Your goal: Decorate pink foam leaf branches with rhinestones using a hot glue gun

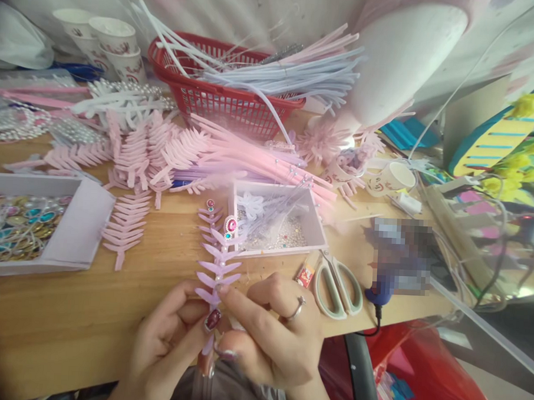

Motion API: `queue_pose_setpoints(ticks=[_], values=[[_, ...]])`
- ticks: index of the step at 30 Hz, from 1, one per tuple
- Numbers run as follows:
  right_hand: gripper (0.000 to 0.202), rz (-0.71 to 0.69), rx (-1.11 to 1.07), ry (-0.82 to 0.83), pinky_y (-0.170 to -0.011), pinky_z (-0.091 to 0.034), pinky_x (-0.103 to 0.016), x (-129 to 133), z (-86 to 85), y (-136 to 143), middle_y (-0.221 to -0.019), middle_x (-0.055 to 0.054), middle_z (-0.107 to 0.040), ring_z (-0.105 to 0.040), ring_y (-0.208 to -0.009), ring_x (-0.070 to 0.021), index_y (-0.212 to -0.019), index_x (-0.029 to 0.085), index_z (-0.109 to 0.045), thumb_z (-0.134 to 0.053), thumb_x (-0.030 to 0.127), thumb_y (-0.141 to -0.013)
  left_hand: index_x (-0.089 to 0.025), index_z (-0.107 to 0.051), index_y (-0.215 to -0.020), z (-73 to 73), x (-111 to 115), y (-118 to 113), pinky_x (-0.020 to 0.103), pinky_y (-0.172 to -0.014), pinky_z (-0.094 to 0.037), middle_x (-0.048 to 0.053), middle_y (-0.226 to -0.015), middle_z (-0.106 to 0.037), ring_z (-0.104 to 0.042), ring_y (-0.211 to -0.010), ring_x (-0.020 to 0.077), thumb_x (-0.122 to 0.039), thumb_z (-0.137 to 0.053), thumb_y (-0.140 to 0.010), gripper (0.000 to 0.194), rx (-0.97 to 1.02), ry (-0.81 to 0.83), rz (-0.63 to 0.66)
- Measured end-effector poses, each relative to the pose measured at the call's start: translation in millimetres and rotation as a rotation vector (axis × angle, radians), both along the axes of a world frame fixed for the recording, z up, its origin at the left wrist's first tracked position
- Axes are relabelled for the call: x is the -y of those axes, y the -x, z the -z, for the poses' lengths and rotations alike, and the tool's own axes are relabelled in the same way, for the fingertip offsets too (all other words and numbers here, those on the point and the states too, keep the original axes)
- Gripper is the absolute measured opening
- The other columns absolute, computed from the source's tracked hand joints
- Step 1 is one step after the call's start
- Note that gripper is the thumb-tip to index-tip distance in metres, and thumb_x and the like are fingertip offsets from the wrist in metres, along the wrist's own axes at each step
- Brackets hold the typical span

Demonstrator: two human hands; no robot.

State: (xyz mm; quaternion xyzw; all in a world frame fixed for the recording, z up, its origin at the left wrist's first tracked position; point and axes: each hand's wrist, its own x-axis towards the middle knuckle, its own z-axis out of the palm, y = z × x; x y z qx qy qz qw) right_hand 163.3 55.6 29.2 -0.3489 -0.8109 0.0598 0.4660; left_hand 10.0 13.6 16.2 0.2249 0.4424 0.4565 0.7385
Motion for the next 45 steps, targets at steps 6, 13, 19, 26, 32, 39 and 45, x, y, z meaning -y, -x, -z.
queue_pose_setpoints(ticks=[6, 13, 19, 26, 32, 39, 45], values=[[0.041, -0.013, 0.088, 0.010, -0.047, -0.044, -0.025, 0, 1.2, 1, -0.070, -0.003, -0.058, -0.057, -0.056, -0.0122, -0.113, 0.014, -0.074, -0.041, 0.037, -0.105, -0.016, -0.065, -0.099, 0.7, 0, -1, 0.017, -0.048, -0.044, 0.003, -0.066, -0.071, -0.051, -0.048, 0.0073, -0.056, -0.077, -0.078, 0.047, -0.003, -0.006, 0.000], [0.040, -0.001, 0.059, 0.036, -0.047, -0.043, -0.025, 0, 6.2, -2, -0.071, -0.003, -0.056, -0.055, -0.055, -0.0120, -0.121, 0.015, -0.072, -0.043, 0.038, -0.105, -0.017, -0.066, -0.096, 1.2, 1, -1, 0.018, -0.047, -0.044, 0.002, -0.065, -0.070, -0.050, -0.045, 0.0068, -0.056, -0.079, -0.076, 0.046, 0.007, 0.003, -0.024], [0.040, -0.007, 0.049, 0.027, -0.048, -0.044, -0.025, 1, 6.5, -1, -0.072, -0.004, -0.058, -0.057, -0.057, -0.0126, -0.120, 0.014, -0.072, -0.043, 0.038, -0.104, -0.017, -0.066, -0.093, 1.2, 0, -1, 0.017, -0.046, -0.044, 0.002, -0.064, -0.070, -0.050, -0.045, 0.0064, -0.055, -0.079, -0.077, 0.044, -0.011, 0.006, -0.037], [0.023, 0.170, -0.261, 0.055, -0.054, -0.048, -0.031, 17, 15.5, 1, -0.077, -0.004, -0.058, -0.056, -0.064, -0.0165, -0.116, 0.019, -0.070, -0.055, 0.022, -0.098, -0.017, -0.065, -0.090, 0.1, -1, -2, 0.016, -0.045, -0.042, 0.001, -0.062, -0.070, -0.051, -0.042, 0.0065, -0.059, -0.079, -0.074, 0.047, -0.039, 0.009, -0.056], [0.023, 0.005, -0.858, 0.615, -0.051, -0.040, -0.025, 12, 8.5, 16, -0.080, -0.001, -0.046, -0.047, -0.062, -0.0125, -0.079, 0.021, -0.059, -0.051, 0.028, -0.100, -0.017, -0.066, -0.092, 1.6, 0, -4, 0.016, -0.044, -0.043, 0.001, -0.061, -0.070, -0.051, -0.042, 0.0069, -0.058, -0.077, -0.077, 0.045, -0.081, -0.026, -0.072], [0.036, -0.217, -1.321, 0.901, -0.042, -0.030, -0.017, -3, 1.5, 11, -0.065, 0.005, -0.033, -0.024, -0.048, -0.0076, -0.063, 0.020, -0.043, -0.058, 0.030, -0.094, -0.018, -0.060, -0.093, 7.3, 0, -3, 0.018, -0.042, -0.044, 0.001, -0.062, -0.072, -0.051, -0.039, 0.0077, -0.049, -0.077, -0.080, 0.037, -0.109, -0.064, -0.114], [0.025, -0.115, -1.316, 0.821, -0.043, -0.032, -0.015, -8, 9.7, -8, -0.078, 0.002, -0.047, -0.032, -0.053, -0.0063, -0.073, 0.019, -0.062, -0.075, 0.038, -0.085, -0.019, -0.056, -0.092, 6.1, -3, -2, 0.015, -0.040, -0.042, -0.002, -0.059, -0.067, -0.049, -0.040, 0.0071, -0.040, -0.078, -0.081, 0.033, -0.066, -0.094, -0.258]])
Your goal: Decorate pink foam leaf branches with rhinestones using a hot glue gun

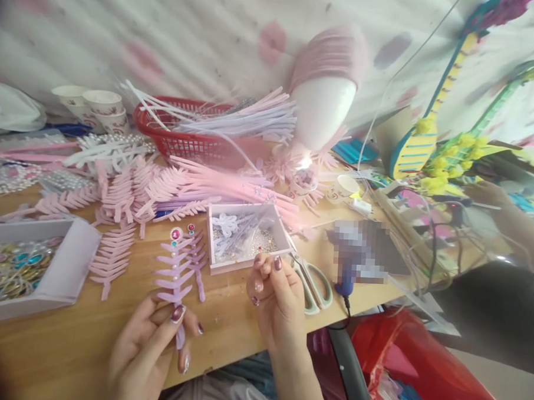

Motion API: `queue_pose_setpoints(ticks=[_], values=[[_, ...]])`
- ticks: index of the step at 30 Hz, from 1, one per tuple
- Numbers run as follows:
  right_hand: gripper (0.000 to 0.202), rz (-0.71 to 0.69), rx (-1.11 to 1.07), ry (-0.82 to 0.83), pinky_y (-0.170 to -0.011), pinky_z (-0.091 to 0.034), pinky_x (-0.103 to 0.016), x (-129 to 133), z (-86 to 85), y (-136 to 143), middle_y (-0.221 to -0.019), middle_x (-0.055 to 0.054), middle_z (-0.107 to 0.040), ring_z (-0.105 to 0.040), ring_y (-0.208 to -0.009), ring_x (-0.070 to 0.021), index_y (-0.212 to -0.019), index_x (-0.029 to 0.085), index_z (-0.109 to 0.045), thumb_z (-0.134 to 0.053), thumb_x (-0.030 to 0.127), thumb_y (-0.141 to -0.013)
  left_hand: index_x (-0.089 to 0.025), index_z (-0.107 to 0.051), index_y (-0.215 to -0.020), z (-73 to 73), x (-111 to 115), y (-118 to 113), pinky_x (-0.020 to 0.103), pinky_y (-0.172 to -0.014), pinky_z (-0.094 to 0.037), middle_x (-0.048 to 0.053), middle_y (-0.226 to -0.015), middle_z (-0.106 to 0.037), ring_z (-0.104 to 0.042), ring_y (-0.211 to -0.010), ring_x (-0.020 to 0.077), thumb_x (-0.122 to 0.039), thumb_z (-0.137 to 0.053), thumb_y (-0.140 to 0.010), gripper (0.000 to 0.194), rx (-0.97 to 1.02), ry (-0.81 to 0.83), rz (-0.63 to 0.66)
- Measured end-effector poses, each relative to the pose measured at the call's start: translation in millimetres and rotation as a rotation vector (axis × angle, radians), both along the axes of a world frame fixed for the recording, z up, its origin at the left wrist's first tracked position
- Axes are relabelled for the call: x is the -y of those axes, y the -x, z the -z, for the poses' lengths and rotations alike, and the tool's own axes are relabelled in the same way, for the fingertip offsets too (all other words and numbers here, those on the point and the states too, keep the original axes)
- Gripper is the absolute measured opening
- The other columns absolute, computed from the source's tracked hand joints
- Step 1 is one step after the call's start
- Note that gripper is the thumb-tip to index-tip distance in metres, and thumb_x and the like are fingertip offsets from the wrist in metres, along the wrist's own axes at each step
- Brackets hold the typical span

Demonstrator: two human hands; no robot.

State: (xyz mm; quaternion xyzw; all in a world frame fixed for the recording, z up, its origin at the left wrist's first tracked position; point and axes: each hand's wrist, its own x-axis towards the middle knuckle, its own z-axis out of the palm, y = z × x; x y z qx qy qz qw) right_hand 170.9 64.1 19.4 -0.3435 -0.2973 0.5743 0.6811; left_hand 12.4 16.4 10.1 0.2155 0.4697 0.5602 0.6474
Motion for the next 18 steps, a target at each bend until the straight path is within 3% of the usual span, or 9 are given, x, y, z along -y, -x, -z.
queue_pose_setpoints(ticks=[4, 12, 18], values=[[0.031, 0.003, -0.029, 0.023, -0.045, -0.033, -0.017, 0.7, -0.4, -2.7, -0.074, 0.003, -0.042, -0.028, -0.054, -0.0075, -0.073, 0.020, -0.059, -0.077, 0.044, -0.080, -0.020, -0.052, -0.092, -0.8, 0.2, -1.3, 0.015, -0.040, -0.042, -0.004, -0.060, -0.067, -0.050, -0.039, 0.0069, -0.037, -0.077, -0.081, 0.032, -0.011, -0.004, -0.040], [0.044, -0.169, -0.254, 0.045, -0.043, -0.028, -0.013, -0.2, -2.0, 3.7, -0.070, 0.007, -0.025, -0.014, -0.054, -0.0083, -0.065, 0.020, -0.048, -0.078, 0.049, -0.080, -0.020, -0.052, -0.090, 0.8, 0.5, -3.1, 0.015, -0.040, -0.040, -0.003, -0.060, -0.067, -0.050, -0.038, 0.0064, -0.037, -0.077, -0.079, 0.031, -0.041, -0.025, -0.025], [0.042, -0.242, -0.402, 0.030, -0.046, -0.030, -0.011, 1.6, -1.3, 2.0, -0.073, 0.007, -0.025, -0.016, -0.054, -0.0068, -0.070, 0.019, -0.049, -0.080, 0.046, -0.080, -0.020, -0.053, -0.089, 0.8, 1.1, -3.7, 0.015, -0.041, -0.040, -0.003, -0.059, -0.067, -0.049, -0.038, 0.0060, -0.037, -0.077, -0.079, 0.031, -0.053, -0.027, -0.021]])
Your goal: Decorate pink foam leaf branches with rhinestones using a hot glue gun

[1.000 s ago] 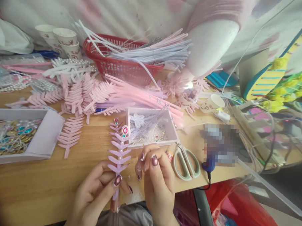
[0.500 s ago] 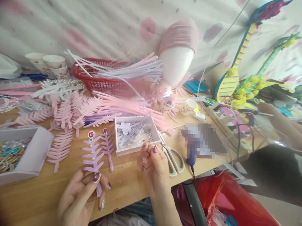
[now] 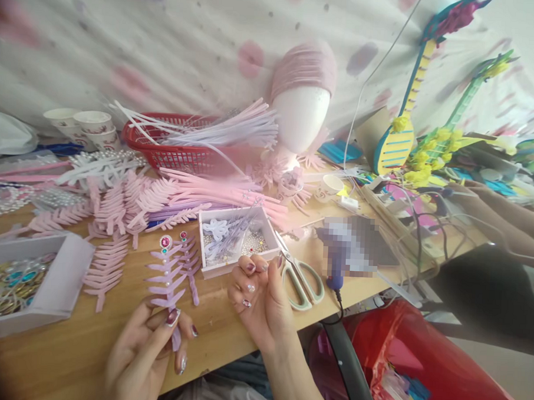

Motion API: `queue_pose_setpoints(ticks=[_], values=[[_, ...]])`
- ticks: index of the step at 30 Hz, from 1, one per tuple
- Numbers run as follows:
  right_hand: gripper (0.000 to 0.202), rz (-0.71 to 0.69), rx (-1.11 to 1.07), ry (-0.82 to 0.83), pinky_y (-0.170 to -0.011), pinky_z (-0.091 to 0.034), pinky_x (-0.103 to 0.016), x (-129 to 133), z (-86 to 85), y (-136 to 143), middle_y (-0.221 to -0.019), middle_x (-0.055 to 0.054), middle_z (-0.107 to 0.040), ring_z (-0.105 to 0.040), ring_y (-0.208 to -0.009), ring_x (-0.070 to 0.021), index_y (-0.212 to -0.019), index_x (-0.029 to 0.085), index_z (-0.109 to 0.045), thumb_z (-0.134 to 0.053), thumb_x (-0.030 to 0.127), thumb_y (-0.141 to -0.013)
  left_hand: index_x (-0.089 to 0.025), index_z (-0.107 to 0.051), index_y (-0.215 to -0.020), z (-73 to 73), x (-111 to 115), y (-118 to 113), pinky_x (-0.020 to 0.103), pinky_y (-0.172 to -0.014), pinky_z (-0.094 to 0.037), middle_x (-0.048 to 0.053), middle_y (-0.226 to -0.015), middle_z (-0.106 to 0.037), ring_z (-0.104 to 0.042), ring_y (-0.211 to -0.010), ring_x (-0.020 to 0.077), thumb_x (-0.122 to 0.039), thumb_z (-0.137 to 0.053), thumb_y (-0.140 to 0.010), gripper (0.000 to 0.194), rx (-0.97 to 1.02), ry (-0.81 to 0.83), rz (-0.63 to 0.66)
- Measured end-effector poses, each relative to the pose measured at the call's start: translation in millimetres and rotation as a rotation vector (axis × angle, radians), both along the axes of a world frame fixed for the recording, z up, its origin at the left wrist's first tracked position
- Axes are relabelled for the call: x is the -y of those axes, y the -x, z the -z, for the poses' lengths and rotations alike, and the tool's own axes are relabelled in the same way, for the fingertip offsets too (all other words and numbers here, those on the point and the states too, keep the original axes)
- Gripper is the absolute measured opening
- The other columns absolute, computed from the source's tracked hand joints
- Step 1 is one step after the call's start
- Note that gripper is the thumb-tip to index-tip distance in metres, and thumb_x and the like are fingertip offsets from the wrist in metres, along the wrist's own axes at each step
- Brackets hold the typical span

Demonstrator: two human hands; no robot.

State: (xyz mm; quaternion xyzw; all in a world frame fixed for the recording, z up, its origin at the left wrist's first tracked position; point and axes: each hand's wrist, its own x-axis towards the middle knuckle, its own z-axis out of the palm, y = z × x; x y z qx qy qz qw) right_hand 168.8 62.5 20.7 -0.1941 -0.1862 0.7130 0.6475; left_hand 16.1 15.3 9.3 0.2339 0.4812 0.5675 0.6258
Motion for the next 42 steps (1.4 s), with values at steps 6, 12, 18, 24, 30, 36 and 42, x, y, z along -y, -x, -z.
queue_pose_setpoints(ticks=[6, 12, 18, 24, 30, 36, 42], values=[[0.032, -0.030, -0.076, 0.010, -0.048, -0.033, -0.010, 0, 1.4, -1, -0.074, 0.007, -0.027, -0.019, -0.055, -0.0062, -0.073, 0.019, -0.052, -0.081, 0.030, -0.079, -0.020, -0.052, -0.091, 1.3, 0, -1, 0.015, -0.042, -0.041, -0.004, -0.060, -0.066, -0.051, -0.039, 0.0064, -0.037, -0.077, -0.080, 0.032, -0.003, 0.011, 0.003], [0.034, -0.049, -0.125, 0.022, -0.047, -0.034, -0.010, 0, 4.2, 0, -0.072, 0.007, -0.027, -0.020, -0.053, -0.0063, -0.071, 0.020, -0.051, -0.081, 0.032, -0.079, -0.019, -0.053, -0.091, 0.4, 0, 0, 0.015, -0.042, -0.040, -0.005, -0.061, -0.066, -0.051, -0.040, 0.0063, -0.038, -0.077, -0.080, 0.032, -0.023, 0.005, 0.027], [0.025, -0.043, -0.195, 0.104, -0.049, -0.041, -0.012, 4, 9.0, -2, -0.076, 0.004, -0.045, -0.036, -0.055, -0.0053, -0.077, 0.020, -0.060, -0.082, 0.029, -0.081, -0.021, -0.050, -0.098, 3.1, 1, -2, 0.015, -0.042, -0.039, -0.004, -0.062, -0.068, -0.047, -0.039, 0.0053, -0.045, -0.077, -0.080, 0.041, -0.082, 0.012, 0.016], [0.019, -0.103, -0.266, 0.063, -0.051, -0.043, -0.014, 4, 7.7, 0, -0.073, 0.005, -0.046, -0.039, -0.054, -0.0044, -0.077, 0.018, -0.061, -0.079, 0.018, -0.082, -0.027, -0.033, -0.086, 13.7, 3, -4, 0.015, -0.039, -0.030, -0.010, -0.059, -0.063, -0.040, -0.034, 0.0042, -0.048, -0.072, -0.086, 0.044, -0.165, -0.042, 0.014], [0.048, -0.067, -0.132, -0.063, -0.042, -0.031, -0.013, 2, 5.3, 5, -0.057, 0.010, -0.028, -0.019, -0.042, -0.0030, -0.058, 0.018, -0.033, -0.067, 0.024, -0.092, -0.027, -0.028, -0.085, 7.0, 6, -12, 0.012, -0.042, -0.029, -0.010, -0.059, -0.065, -0.040, -0.035, 0.0028, -0.045, -0.062, -0.094, 0.039, -0.169, -0.084, 0.045], [0.055, 0.498, 0.867, -0.268, -0.048, -0.036, -0.025, 16, 8.6, -39, -0.048, 0.003, -0.044, -0.043, -0.046, -0.0108, -0.052, 0.020, -0.045, -0.049, 0.042, -0.102, -0.027, -0.026, -0.082, 5.9, 6, -11, 0.011, -0.042, -0.033, -0.009, -0.063, -0.068, -0.044, -0.037, 0.0025, -0.052, -0.070, -0.087, 0.051, -0.142, -0.037, 0.041], [0.030, 0.895, 1.761, 0.077, -0.062, -0.042, -0.032, 56, -1.5, -122, -0.061, 0.002, -0.058, -0.054, -0.055, -0.0171, -0.097, 0.020, -0.071, -0.059, 0.047, -0.094, -0.026, -0.028, -0.080, 8.1, 6, -9, 0.011, -0.042, -0.037, -0.009, -0.065, -0.068, -0.048, -0.038, 0.0022, -0.049, -0.070, -0.088, 0.048, -0.108, -0.037, 0.046]])
